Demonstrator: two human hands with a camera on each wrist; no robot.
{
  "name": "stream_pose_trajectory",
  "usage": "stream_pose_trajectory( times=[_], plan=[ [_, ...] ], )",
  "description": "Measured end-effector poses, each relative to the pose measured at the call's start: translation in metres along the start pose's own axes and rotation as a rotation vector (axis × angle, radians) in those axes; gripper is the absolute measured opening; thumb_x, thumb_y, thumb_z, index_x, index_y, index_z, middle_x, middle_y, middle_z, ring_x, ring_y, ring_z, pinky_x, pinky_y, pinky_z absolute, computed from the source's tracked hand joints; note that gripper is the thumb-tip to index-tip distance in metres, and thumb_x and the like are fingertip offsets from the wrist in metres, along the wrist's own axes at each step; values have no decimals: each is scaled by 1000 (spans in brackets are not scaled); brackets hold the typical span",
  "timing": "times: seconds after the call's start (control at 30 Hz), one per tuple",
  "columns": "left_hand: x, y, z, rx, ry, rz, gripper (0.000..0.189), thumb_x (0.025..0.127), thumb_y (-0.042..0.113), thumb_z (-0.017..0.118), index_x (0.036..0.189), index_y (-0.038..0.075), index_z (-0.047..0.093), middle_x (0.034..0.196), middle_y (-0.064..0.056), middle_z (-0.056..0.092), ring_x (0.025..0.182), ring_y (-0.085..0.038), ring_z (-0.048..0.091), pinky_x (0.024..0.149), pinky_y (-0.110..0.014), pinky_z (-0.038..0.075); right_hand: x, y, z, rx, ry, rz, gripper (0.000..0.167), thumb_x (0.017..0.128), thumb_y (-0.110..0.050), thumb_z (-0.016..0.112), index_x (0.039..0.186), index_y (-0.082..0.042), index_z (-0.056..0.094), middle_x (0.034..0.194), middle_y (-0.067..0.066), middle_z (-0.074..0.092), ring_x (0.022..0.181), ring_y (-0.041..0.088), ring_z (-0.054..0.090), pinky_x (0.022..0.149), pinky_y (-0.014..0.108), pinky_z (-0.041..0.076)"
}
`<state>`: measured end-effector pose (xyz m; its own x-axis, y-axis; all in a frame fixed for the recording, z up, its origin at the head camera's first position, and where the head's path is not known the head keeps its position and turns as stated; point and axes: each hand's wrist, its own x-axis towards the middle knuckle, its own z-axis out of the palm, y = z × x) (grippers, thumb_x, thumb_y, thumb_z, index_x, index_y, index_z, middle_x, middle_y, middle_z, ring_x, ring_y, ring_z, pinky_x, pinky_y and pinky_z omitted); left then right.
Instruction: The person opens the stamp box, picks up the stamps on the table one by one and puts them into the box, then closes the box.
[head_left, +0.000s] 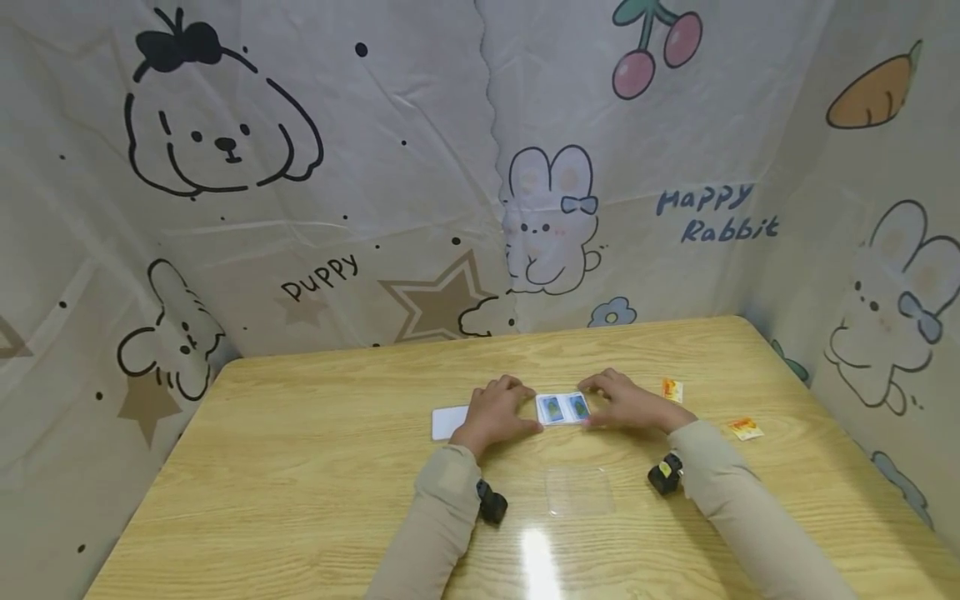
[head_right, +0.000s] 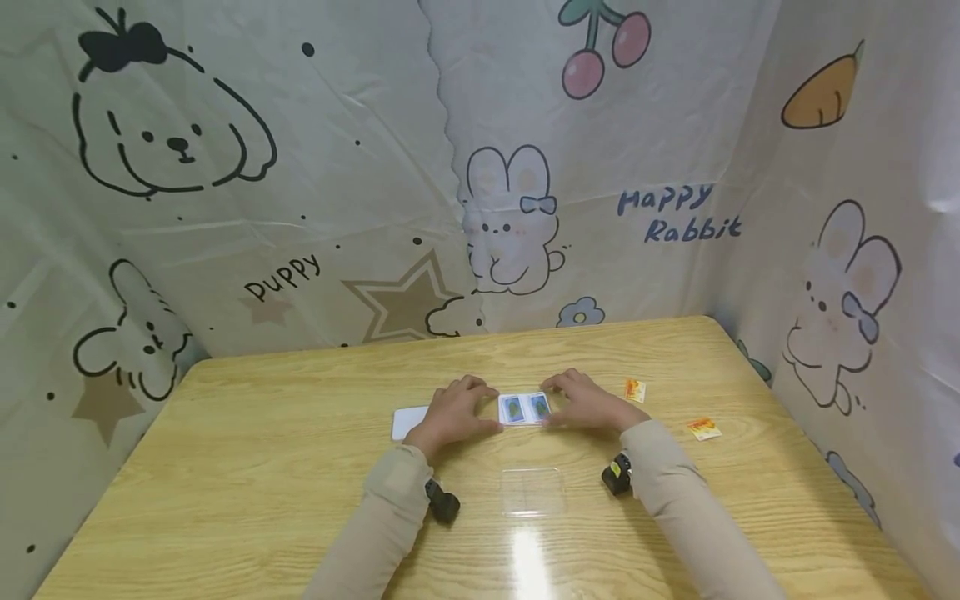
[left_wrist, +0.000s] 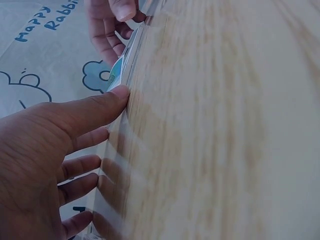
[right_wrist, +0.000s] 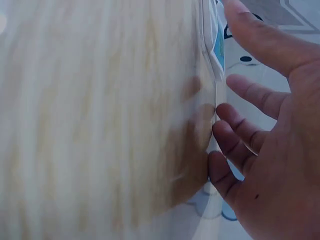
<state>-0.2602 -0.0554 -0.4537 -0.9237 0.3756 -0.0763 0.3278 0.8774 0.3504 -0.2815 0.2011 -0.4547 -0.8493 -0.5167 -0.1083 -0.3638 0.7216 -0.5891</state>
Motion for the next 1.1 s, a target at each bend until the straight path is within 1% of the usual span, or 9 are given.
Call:
stream_pose_trajectory(
  times=[0.17,0.33,0.5,0.6,0.8,1.1],
  plan=[
    [-1,0,0,2,6,4,59,84,52,69,135,24,57,139,-2,49,128,-26,47,105,-49,36,-4,2,-2,24,-19,-12,63,83,-30,75,134,-3,51,130,21,47,121,37,42,104,59,35],
    [-1,1,0,14,9,4,59,83,53,69,134,25,57,139,-1,50,128,-25,47,104,-47,37,-3,2,0,28,-11,-26,62,83,-29,74,136,-5,51,128,21,47,119,37,43,102,59,37],
    [0,0,2,15,8,-3,59,84,52,69,135,25,57,139,-1,49,128,-25,48,105,-48,36,1,4,4,-8,-1,-40,59,82,-30,74,134,-7,55,124,18,50,113,32,47,97,52,42],
    [0,0,3,19,10,-5,59,84,53,68,134,25,57,139,-1,49,127,-25,48,104,-48,37,3,4,5,-30,9,-47,58,81,-30,75,131,-7,57,121,16,52,111,30,48,94,50,43],
    [0,-1,3,21,14,-1,59,83,53,69,134,25,58,139,-1,49,127,-25,48,104,-48,37,3,2,7,-37,26,-32,56,81,-32,75,129,-7,58,120,15,53,112,31,48,95,51,42],
    [0,0,2,18,13,0,59,83,53,69,134,24,58,139,-1,50,128,-24,47,105,-47,37,5,-8,9,-49,34,-3,56,81,-33,77,127,-6,58,120,15,53,112,31,49,98,53,42]
  ],
)
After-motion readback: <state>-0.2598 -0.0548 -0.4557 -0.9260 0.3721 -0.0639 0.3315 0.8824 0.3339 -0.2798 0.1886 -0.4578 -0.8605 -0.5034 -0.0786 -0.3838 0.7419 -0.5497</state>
